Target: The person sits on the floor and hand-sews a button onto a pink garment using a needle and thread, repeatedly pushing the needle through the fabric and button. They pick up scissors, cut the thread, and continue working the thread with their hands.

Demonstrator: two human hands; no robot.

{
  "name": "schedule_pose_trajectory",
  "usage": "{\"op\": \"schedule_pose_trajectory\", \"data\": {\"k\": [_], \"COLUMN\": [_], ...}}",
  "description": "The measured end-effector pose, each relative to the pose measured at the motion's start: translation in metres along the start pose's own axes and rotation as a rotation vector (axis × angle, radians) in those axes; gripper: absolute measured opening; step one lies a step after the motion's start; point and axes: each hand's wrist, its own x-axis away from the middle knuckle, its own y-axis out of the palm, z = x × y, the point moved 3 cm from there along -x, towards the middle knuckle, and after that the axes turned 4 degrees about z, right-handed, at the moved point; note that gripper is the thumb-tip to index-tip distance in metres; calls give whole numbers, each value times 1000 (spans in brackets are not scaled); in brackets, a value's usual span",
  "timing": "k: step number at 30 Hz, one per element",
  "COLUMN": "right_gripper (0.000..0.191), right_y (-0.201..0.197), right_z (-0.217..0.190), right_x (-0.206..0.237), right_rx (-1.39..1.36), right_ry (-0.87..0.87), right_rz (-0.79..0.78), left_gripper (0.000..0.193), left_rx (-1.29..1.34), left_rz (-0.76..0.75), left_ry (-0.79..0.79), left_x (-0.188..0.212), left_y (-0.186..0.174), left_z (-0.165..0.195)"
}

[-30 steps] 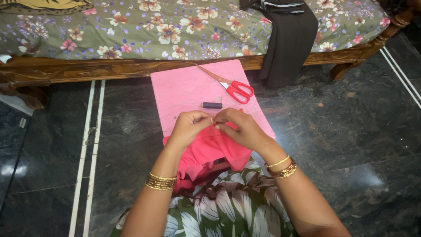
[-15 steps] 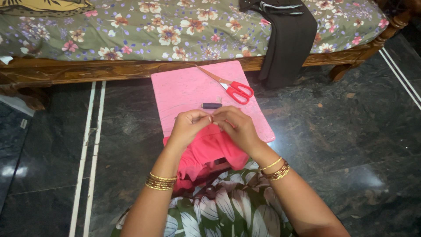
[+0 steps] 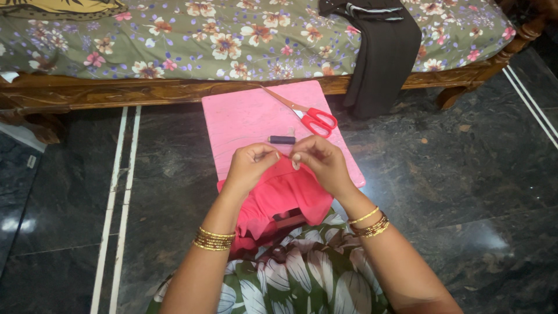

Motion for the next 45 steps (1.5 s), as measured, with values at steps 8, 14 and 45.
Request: {"op": "schedule_pose_trajectory", "data": {"k": [8, 14, 45], "right_gripper": [20, 21, 13], "right_y": [0, -1, -1], "right_z": [-1, 0, -1], "right_x": [-6, -7, -3], "right_rx": [-138, -153, 272], "right_ry": [114, 110, 147], "right_rz": [63, 50, 48], "left_gripper": [11, 12, 12], "left_rx": [-11, -51, -37], "left_rz": [-30, -36, -24], "left_ry": [8, 30, 29], "left_x": [2, 2, 4], "left_y": [3, 3, 6], "left_z": [1, 1, 2]}}
